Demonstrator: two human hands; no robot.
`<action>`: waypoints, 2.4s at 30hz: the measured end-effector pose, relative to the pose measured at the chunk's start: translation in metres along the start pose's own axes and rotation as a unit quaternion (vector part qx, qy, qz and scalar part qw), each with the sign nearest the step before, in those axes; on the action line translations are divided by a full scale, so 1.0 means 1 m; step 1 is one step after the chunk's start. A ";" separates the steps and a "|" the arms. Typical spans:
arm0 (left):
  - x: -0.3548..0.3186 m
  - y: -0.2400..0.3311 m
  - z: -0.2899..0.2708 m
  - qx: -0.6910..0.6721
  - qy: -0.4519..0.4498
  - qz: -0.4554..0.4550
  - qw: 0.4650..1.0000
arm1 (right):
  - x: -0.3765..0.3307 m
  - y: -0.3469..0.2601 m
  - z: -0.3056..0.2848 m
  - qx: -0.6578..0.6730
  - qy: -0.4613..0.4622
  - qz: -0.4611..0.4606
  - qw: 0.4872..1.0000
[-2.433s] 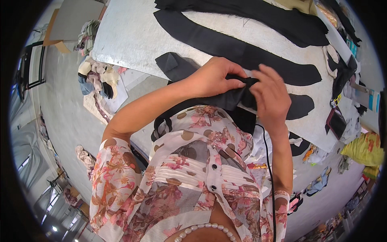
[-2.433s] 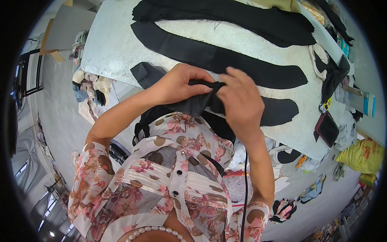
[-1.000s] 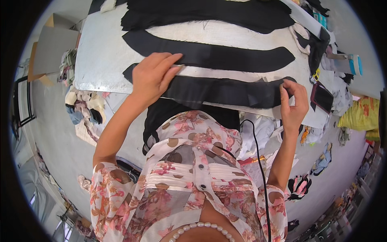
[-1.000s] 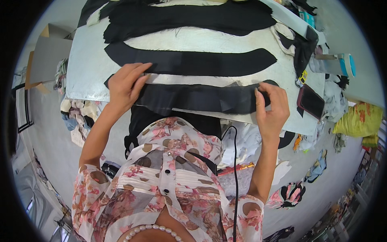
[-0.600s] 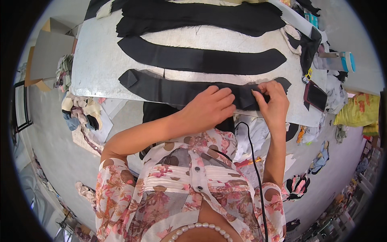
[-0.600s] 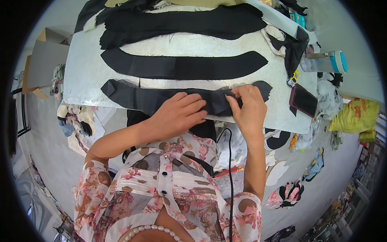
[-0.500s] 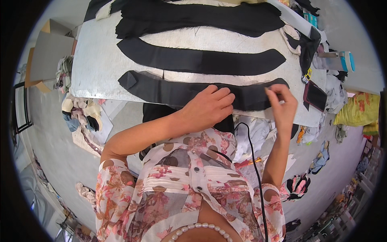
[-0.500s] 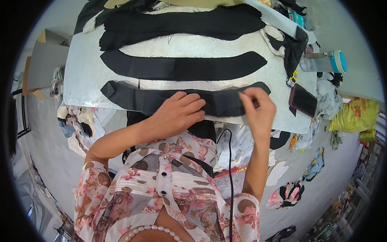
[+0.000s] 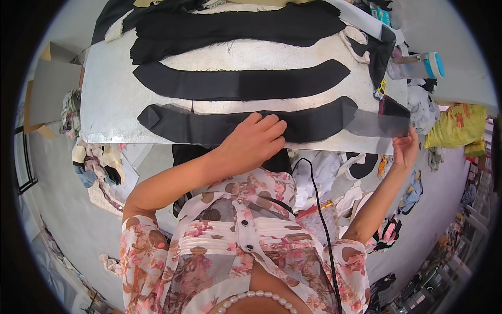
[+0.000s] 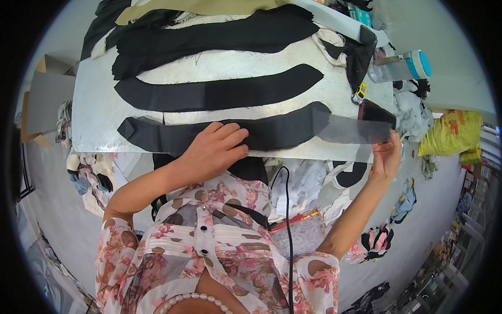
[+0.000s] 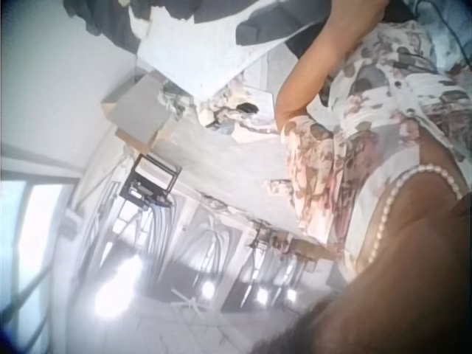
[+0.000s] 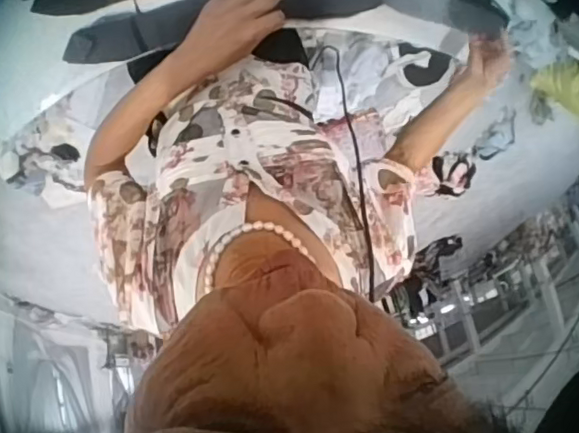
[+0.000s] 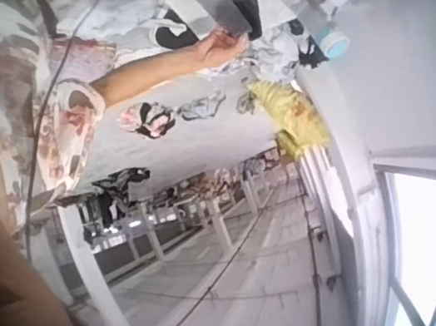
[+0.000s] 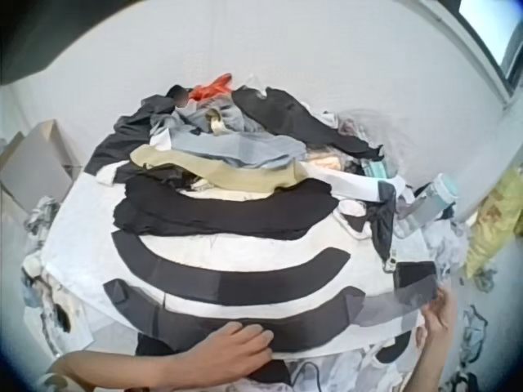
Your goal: The person arranges several black fabric strips on a white table surface. They smooth and reposition the strips repeatedly, occasionally lifting and folding them to adjust placement. The workspace contains additional fabric scraps and tools nearby.
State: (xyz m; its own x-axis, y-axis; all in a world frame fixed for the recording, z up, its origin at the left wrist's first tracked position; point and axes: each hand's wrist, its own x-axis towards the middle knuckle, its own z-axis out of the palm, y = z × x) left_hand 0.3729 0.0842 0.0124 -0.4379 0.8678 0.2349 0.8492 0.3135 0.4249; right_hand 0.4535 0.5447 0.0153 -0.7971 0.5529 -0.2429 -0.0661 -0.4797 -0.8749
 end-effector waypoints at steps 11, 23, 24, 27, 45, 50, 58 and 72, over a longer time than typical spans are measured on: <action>0.001 -0.002 0.000 0.016 -0.017 0.019 1.000 | 0.094 -0.120 -0.090 0.151 -0.133 -0.042 0.979; 0.059 0.009 -0.067 -0.539 0.129 -0.208 0.806 | -0.037 -0.013 0.207 -0.274 -0.228 -0.125 0.926; 0.065 0.007 -0.064 -0.574 0.130 -0.210 0.781 | -0.045 0.002 0.226 -0.289 -0.257 -0.122 0.914; 0.069 -0.005 -0.057 -0.653 0.135 -0.205 0.716 | -0.056 0.040 0.260 -0.301 -0.348 -0.079 0.884; 0.004 -0.048 -0.063 -0.611 0.280 -0.306 0.674 | -0.042 0.061 0.225 -0.383 -0.431 0.097 0.811; -0.048 -0.038 -0.063 -0.504 0.165 -0.408 0.743 | -0.056 0.041 0.204 -0.472 -0.414 0.115 0.770; -0.039 -0.054 -0.062 -0.453 0.147 -0.415 0.775 | -0.030 0.046 0.190 -0.394 -0.340 0.075 0.851; 0.011 -0.078 -0.046 -0.308 0.055 -0.445 0.839 | 0.011 0.056 0.190 -0.439 -0.290 0.049 0.849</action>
State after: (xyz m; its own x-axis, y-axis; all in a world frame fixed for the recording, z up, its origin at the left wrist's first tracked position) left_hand 0.2883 0.0510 0.0223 -0.8707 0.3453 -0.3501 -0.1272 0.5296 0.8387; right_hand 0.3267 0.3945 0.0438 -0.9512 -0.0116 -0.3084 0.2875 0.3296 -0.8993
